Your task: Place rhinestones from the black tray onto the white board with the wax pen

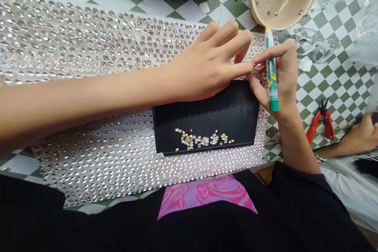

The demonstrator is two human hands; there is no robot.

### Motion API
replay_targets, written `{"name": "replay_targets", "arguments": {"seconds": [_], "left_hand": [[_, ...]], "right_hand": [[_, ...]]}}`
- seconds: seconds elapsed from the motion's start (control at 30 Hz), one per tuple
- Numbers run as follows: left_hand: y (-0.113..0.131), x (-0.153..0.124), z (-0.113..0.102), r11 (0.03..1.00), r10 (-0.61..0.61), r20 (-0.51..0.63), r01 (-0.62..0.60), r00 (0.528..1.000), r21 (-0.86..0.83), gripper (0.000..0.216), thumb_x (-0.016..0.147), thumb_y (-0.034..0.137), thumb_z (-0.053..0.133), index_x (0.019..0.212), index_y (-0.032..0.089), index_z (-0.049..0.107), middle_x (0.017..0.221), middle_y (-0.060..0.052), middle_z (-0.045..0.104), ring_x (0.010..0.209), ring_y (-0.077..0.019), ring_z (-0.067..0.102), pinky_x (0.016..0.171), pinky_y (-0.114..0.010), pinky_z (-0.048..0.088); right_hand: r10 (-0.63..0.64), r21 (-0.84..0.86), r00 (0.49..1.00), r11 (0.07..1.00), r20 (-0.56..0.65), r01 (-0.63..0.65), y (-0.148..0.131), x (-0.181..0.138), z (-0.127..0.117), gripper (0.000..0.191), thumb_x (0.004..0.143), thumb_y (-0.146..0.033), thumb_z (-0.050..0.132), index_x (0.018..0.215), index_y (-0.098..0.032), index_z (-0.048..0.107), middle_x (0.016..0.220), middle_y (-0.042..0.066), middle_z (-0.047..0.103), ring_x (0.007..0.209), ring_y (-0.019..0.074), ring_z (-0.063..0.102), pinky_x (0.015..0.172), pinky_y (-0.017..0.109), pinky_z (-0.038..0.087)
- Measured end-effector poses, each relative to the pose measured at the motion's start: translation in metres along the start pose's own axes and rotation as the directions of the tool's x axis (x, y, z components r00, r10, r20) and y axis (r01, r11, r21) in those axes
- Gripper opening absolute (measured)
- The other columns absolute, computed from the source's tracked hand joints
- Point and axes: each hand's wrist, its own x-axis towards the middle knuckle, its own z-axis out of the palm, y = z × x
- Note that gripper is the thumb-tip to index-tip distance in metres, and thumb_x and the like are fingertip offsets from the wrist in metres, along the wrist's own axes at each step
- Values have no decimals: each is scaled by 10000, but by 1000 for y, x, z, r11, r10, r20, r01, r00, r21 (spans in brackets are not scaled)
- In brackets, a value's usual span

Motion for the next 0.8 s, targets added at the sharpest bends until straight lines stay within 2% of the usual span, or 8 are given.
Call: {"name": "replay_targets", "arguments": {"seconds": [0.1,0.2,0.3,0.4,0.5,0.67,0.8], "left_hand": [[-1,-1,1,1000,-2,-23,2,1000,-10,472,1146,183,176,1451,177,536,1417,-110,499,1527,-416,481,1130,-716,486],[-2,-1,2,1000,-1,-27,1,1000,6,460,1094,124,281,1515,175,461,1448,-117,490,1545,-429,469,1151,-705,484],[-2,-1,3,999,17,-38,-16,999,36,470,1113,134,221,1549,167,395,1459,-144,488,1547,-436,469,1145,-699,488],[-2,-2,3,999,24,-35,-22,999,46,462,1114,132,186,1521,164,401,1453,-139,481,1536,-430,473,1134,-700,493],[-4,-3,3,998,31,-42,-29,999,48,460,1123,136,169,1510,194,411,1433,-114,472,1527,-420,477,1124,-704,503],[-6,-3,7,996,64,-72,-59,995,66,377,1132,124,251,1463,207,411,1455,-165,454,1531,-461,463,1084,-728,516],[-5,-2,8,996,65,-68,-61,996,70,356,1143,128,191,1422,197,402,1433,-169,451,1532,-486,465,1067,-742,511]], "right_hand": [[-52,-2,997,999,-49,52,3,-1,4,323,893,-505,858,1123,-383,668,1038,11,653,831,227,636,774,436,641],[-68,-45,995,997,-70,65,3,-1,6,266,949,-526,788,1098,-358,645,1025,10,643,839,214,650,755,409,656],[-115,-43,991,993,-72,112,2,0,6,251,960,-484,773,1134,-361,640,1029,11,637,832,203,659,695,375,657],[-108,-48,992,993,-67,105,0,0,4,222,980,-478,747,1131,-360,634,1037,19,634,830,204,669,634,357,640],[-69,-25,997,997,-44,68,-1,-1,2,222,991,-502,744,1116,-359,630,1051,20,621,849,210,682,671,377,661],[-17,-9,999,1000,-32,16,1,-3,2,352,920,-553,834,1118,-359,618,1069,14,620,880,223,678,756,415,674],[-31,-26,999,999,-27,30,3,-3,1,345,922,-547,827,1126,-362,619,1086,16,621,888,218,677,731,402,671]]}}
